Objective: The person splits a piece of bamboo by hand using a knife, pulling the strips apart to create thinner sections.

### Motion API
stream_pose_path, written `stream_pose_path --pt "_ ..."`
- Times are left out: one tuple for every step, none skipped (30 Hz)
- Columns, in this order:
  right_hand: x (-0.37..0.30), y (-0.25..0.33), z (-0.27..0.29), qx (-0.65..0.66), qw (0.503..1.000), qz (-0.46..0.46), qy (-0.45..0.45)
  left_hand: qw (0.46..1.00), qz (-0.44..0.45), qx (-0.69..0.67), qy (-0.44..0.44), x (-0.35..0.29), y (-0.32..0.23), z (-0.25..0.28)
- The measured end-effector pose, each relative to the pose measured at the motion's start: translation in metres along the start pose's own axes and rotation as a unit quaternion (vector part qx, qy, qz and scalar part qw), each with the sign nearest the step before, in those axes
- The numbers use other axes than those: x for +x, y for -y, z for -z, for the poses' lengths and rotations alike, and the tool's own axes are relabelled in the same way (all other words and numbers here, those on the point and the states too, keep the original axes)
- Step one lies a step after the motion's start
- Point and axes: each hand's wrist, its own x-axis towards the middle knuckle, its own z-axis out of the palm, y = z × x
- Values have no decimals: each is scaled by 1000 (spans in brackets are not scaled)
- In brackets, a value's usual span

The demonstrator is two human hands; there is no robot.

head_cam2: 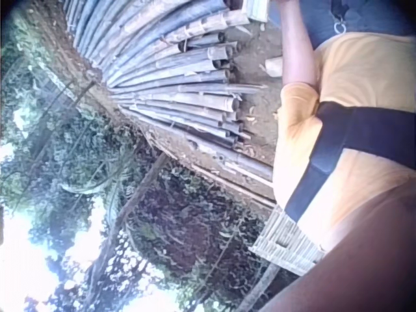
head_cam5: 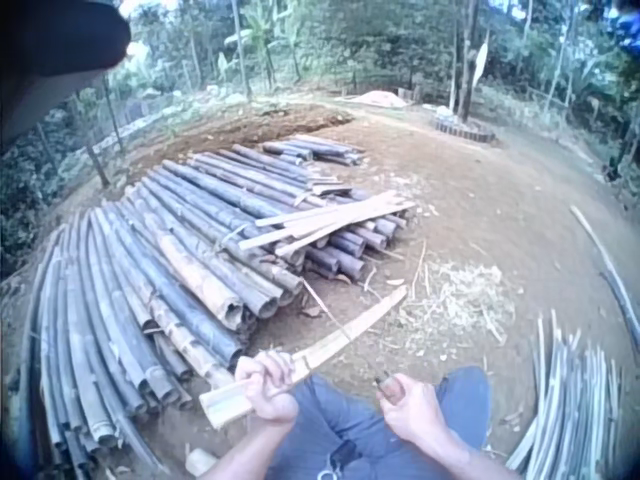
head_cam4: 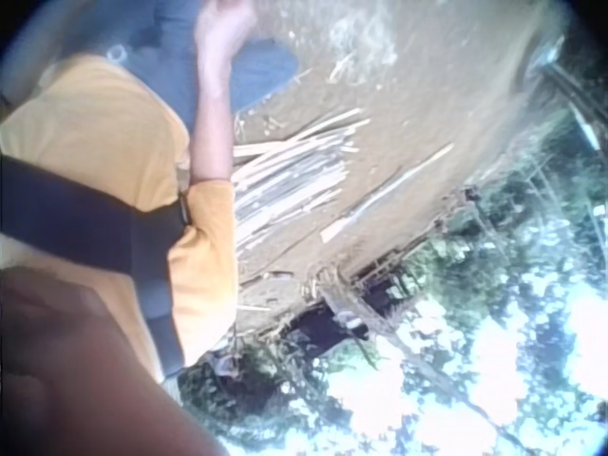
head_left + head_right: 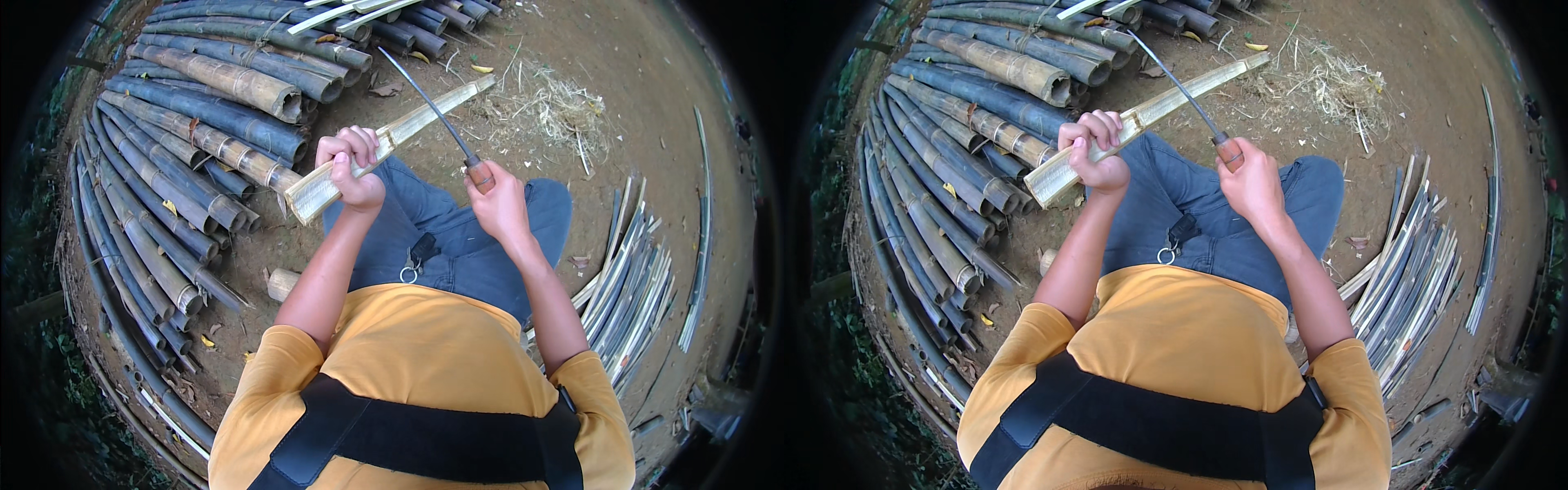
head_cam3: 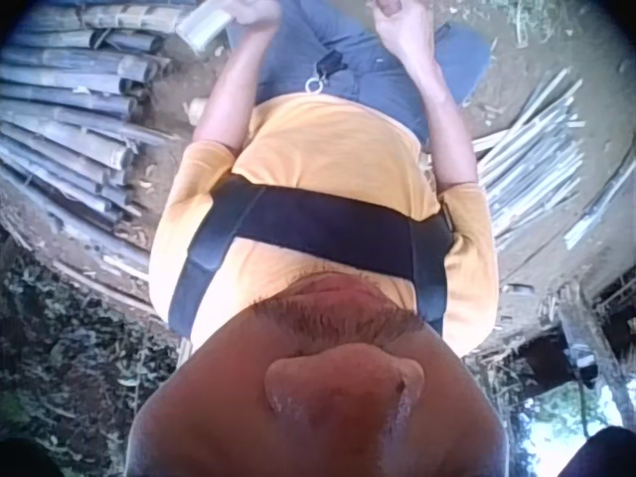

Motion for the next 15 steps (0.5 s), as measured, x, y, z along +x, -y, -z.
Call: stream_pose_path --pt "0 5 -1 -20 1000 3 13 1000 0 -1 2 1 0 -1" --pt "-1 6 -5 -34 999 7 10 1000 -1 -1 4 3 0 -2" --pt "-2 5 -9 -47 999 11 7 1000 -7 -6 7 5 0 -3" --pt "-3 5 -11 -61 998 15 4 1000 -12 -11 10 7 0 -5" --pt "-4 5 -12 -71 997 15 13 1000 -17 -15 13 8 1 -6" --pt "-5 6 -13 -82 996 15 23 1000 -17 -14 13 8 1 -6" --pt "-5 6 -14 -92 995 15 33 1000 -18 -12 14 8 1 -6" --pt "-2 1 -16 -111 993 19 33 1000 -18 -11 16 9 2 -7" --pt "3 -8 -20 -130 991 22 32 1000 -15 -3 13 10 2 -9" --pt "10 -19 -24 -150 988 25 30 1000 -13 5 10 10 0 -11" --pt "20 -27 -28 -165 986 18 26 1000 -11 15 6 10 -1 -12" --pt "31 -37 -30 -181 983 7 20 1000 -8 12 -4 10 -1 -12" --pt "42 -45 -32 -197 980 -4 14 1000 -5 8 -14 10 0 -10" --pt "52 -42 -31 -197 980 -6 13 1000 -5 7 -24 12 2 -7" --pt "53 -40 -30 -188 982 -7 22 1000 -3 4 -28 14 4 -4"
